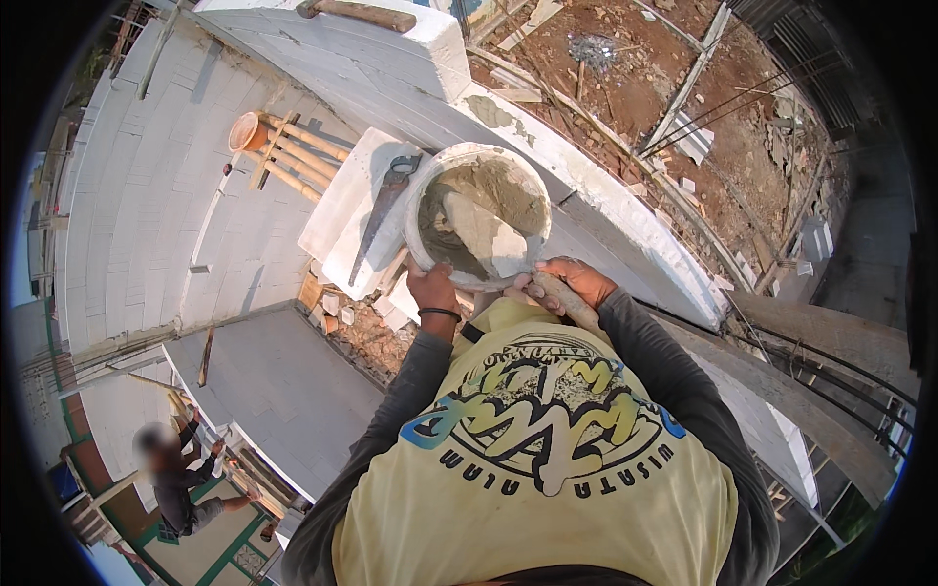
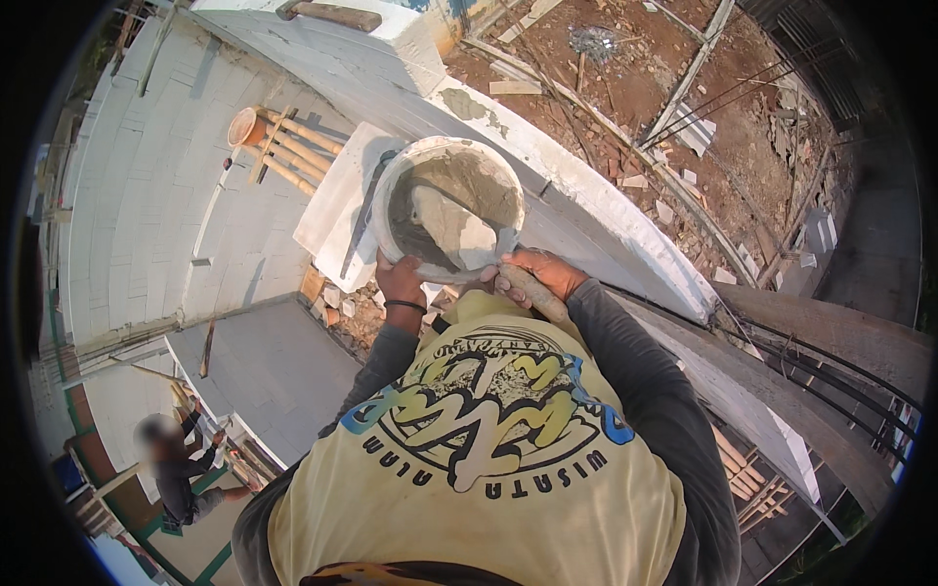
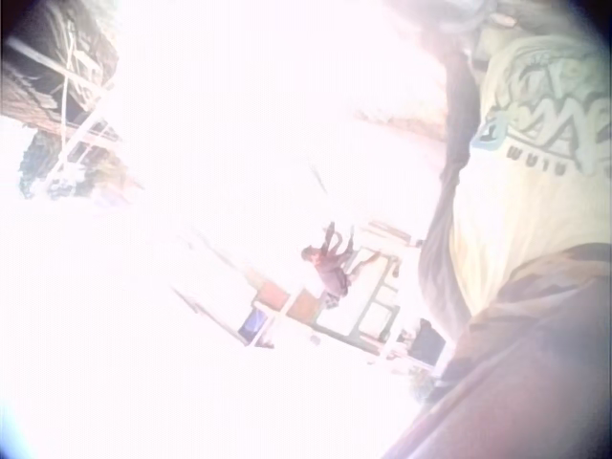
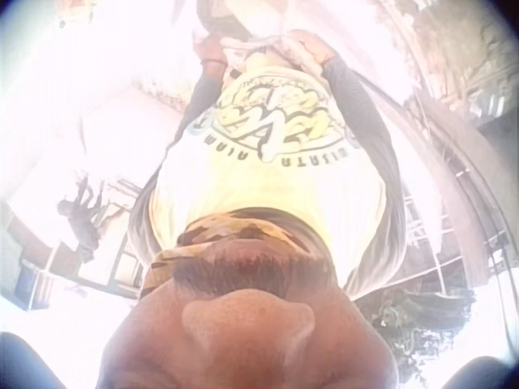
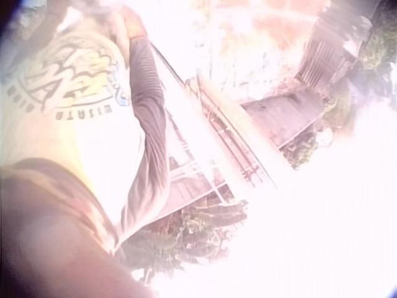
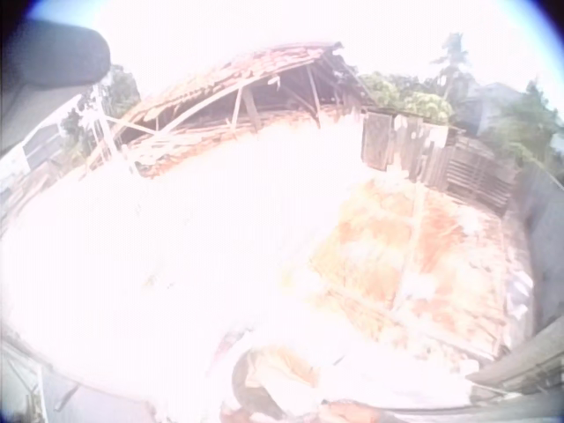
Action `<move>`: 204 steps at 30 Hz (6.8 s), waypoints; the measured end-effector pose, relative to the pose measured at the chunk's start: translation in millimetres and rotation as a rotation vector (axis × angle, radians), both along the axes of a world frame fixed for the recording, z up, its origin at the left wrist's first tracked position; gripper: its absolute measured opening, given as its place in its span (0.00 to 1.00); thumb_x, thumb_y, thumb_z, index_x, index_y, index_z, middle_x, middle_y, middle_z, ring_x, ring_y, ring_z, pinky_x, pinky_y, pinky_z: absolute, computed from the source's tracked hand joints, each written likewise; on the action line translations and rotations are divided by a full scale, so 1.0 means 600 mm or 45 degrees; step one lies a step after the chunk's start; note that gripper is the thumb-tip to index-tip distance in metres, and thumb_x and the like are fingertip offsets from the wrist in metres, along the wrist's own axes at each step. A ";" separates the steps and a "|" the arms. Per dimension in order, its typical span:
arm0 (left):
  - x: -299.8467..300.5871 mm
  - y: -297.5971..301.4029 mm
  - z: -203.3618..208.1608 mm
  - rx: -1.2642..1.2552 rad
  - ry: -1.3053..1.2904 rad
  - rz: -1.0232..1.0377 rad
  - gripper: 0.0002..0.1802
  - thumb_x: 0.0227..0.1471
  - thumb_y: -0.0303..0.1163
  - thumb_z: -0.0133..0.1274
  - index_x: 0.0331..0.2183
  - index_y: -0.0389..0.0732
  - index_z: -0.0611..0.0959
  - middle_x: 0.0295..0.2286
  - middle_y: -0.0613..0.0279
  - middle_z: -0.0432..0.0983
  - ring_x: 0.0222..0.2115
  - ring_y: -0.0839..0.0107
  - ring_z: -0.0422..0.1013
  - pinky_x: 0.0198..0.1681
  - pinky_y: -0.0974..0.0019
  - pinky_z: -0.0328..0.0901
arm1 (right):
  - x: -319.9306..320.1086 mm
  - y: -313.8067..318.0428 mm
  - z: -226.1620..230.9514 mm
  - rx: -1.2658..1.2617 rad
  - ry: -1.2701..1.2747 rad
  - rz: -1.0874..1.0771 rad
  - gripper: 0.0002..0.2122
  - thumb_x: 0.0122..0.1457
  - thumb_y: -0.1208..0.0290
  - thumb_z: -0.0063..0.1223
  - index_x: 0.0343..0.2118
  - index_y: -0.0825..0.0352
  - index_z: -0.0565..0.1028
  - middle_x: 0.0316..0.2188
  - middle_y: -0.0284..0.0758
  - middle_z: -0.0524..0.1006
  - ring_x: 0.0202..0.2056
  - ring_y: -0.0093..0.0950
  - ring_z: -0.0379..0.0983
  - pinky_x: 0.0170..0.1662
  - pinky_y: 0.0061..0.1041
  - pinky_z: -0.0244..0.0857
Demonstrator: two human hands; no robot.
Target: The person applies mortar from a bucket onto lightweight concrete blocks using a trowel, then lifts and places a block onto the wall, aligning and pressing it into position before tapping it with a hammer to secure it.
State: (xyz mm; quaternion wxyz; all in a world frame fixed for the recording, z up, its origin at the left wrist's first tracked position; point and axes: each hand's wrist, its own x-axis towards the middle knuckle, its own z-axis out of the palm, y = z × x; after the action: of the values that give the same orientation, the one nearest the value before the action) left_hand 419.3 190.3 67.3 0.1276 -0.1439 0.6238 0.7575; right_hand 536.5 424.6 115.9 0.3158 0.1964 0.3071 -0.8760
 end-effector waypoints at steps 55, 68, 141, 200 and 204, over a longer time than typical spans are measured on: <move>-0.003 -0.026 -0.029 0.160 -0.195 0.130 0.43 0.33 0.11 0.41 0.56 0.40 0.65 0.43 0.54 0.68 0.39 0.54 0.72 0.36 0.48 0.75 | 0.225 0.092 -0.005 2.812 0.178 -0.218 0.13 0.53 0.71 0.60 0.40 0.67 0.75 0.31 0.41 0.69 0.33 0.41 0.69 0.37 0.39 0.66; 0.031 0.030 0.031 -0.438 0.293 -0.166 0.34 0.38 0.13 0.47 0.53 0.31 0.71 0.44 0.53 0.75 0.44 0.66 0.72 0.50 0.66 0.64 | -0.067 -0.051 -0.021 2.258 1.332 0.875 0.08 0.52 0.72 0.48 0.28 0.71 0.78 0.26 0.48 0.78 0.34 0.42 0.77 0.40 0.39 0.70; 0.034 -0.004 -0.012 0.016 -0.142 -0.158 0.43 0.33 0.10 0.40 0.57 0.37 0.66 0.43 0.53 0.71 0.41 0.57 0.72 0.39 0.58 0.73 | 0.251 0.095 0.028 2.617 -0.061 -0.317 0.13 0.60 0.65 0.50 0.33 0.73 0.73 0.30 0.52 0.74 0.31 0.51 0.73 0.36 0.47 0.66; 0.046 0.040 -0.007 0.025 -0.250 -0.173 0.45 0.32 0.10 0.41 0.58 0.43 0.64 0.43 0.54 0.69 0.39 0.53 0.72 0.36 0.47 0.75 | 0.498 0.116 -0.045 0.410 -0.314 -1.114 0.19 0.63 0.59 0.50 0.44 0.74 0.74 0.26 0.33 0.74 0.22 0.24 0.69 0.22 0.24 0.64; 0.047 0.044 0.011 0.097 -0.255 -0.180 0.43 0.32 0.10 0.41 0.57 0.37 0.66 0.46 0.54 0.69 0.42 0.57 0.72 0.40 0.56 0.73 | 0.486 0.095 0.042 0.674 -0.519 -1.023 0.19 0.61 0.57 0.53 0.42 0.73 0.76 0.23 0.32 0.74 0.21 0.23 0.71 0.21 0.23 0.64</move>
State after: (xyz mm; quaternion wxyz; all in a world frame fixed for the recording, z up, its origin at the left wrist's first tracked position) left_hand 447.8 216.9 74.1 0.2477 -0.1696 0.5873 0.7516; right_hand 828.0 481.4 141.0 -0.0522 0.5383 0.3508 -0.7645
